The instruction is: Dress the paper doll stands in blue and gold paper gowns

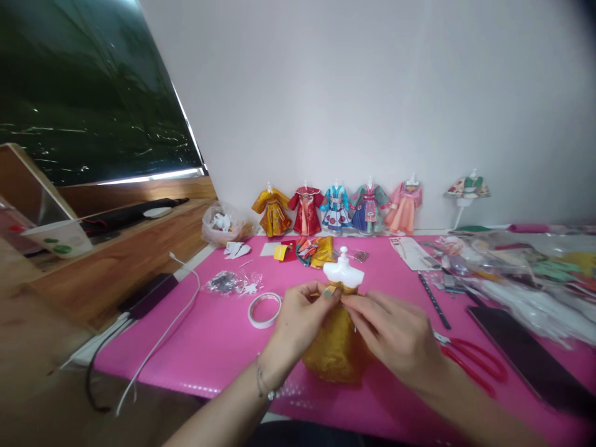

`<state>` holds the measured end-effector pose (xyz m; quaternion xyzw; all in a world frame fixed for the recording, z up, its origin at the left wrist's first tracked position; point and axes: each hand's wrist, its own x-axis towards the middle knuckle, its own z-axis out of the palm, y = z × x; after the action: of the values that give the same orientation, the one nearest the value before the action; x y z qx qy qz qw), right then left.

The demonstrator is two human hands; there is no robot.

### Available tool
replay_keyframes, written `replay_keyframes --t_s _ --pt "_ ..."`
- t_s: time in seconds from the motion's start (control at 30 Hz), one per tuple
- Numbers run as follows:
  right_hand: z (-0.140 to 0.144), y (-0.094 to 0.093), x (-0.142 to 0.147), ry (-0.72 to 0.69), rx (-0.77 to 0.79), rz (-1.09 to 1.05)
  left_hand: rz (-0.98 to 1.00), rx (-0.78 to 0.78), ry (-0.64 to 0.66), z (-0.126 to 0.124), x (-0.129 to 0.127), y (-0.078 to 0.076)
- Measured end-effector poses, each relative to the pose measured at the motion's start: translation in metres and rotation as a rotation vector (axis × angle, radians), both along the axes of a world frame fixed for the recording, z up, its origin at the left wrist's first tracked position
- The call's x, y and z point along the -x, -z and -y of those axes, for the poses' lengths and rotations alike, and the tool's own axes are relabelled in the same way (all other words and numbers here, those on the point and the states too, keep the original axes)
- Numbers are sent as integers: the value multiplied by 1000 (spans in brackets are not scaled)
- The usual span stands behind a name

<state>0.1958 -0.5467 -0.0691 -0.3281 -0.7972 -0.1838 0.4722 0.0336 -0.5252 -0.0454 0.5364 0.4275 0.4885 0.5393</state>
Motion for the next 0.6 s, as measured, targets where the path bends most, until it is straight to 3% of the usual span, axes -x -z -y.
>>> replay_keyframes --t_s 0.27,0.47,0.6 --pt "-3 1 -3 42 -31 36 -70 -22 -28 5 4 -4" --pt "-6 1 -4 36 -13 21 -95 97 -6 6 7 10" --pt "-8 0 -6 4 -20 27 17 173 64 0 7 18"
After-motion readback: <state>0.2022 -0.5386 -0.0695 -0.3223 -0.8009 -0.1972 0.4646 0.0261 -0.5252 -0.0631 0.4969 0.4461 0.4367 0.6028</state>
